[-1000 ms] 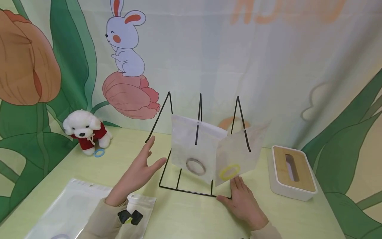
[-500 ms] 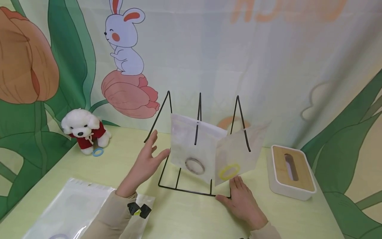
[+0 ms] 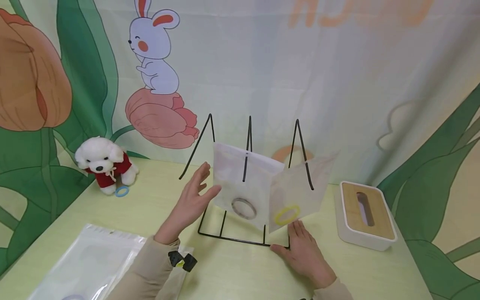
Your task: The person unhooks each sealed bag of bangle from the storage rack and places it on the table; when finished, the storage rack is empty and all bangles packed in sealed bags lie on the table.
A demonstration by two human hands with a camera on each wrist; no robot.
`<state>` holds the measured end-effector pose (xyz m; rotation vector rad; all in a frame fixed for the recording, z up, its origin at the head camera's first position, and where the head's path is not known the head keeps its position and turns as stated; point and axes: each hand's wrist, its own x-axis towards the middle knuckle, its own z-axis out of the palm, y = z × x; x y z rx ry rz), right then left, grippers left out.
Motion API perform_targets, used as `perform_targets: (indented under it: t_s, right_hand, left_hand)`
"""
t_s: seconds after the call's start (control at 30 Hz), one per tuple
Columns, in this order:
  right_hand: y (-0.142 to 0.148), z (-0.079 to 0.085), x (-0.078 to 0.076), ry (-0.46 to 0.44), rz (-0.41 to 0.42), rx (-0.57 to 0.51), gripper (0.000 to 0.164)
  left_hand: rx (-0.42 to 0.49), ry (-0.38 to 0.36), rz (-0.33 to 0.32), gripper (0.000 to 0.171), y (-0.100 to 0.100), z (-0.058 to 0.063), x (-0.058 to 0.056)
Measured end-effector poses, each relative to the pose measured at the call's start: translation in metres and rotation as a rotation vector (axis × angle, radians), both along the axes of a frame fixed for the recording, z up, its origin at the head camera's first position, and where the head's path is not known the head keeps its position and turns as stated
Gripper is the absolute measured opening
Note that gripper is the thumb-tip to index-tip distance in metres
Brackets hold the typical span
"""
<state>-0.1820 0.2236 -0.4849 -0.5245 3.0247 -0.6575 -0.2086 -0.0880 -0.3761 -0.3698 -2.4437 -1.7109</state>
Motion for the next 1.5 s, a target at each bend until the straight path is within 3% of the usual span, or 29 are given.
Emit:
perform_targets:
  t_s: [0.3,0.47,0.7,0.93,1.03,1.2,1.33,1.5]
  right_hand:
    - [0.000,0.001,0.000,0.008,0.003,-0.002,0.091]
    - [-0.001,-0.001,0.000,0.019,0.004,-0.007,0.091]
    - [-0.001,0.000,0.001,0.009,0.002,-0.002,0.091]
    - [-0.001,0.000,0.001,0.017,0.006,-0.002,0.091]
    - [-0.001,-0.001,0.001,0.028,0.008,-0.003,0.090]
    - [-0.001,-0.001,0.001,0.033,0.008,-0.007,0.090]
    - [-0.001,-0.001,0.002,0.028,0.007,-0.002,0.090]
    - [-0.001,0.001,0.002,0.007,0.005,0.003,0.090]
  left_hand:
    - [0.005,0.000,0.067,0.076,0.006,0.001,-0.007]
    - [0.035,-0.025,0.095,0.075,0.008,-0.005,-0.014]
    - [0.060,-0.030,0.050,0.075,0.012,-0.013,-0.018]
    - [0.099,0.008,-0.036,0.061,0.017,-0.015,-0.020]
    - [0.102,0.002,-0.044,0.056,0.018,-0.017,-0.021]
    - [0.094,0.015,-0.010,0.054,0.019,-0.018,-0.020]
    - [0.137,0.023,0.047,0.051,0.020,-0.016,-0.017]
    - [0.184,0.051,0.138,0.034,0.021,-0.015,-0.016]
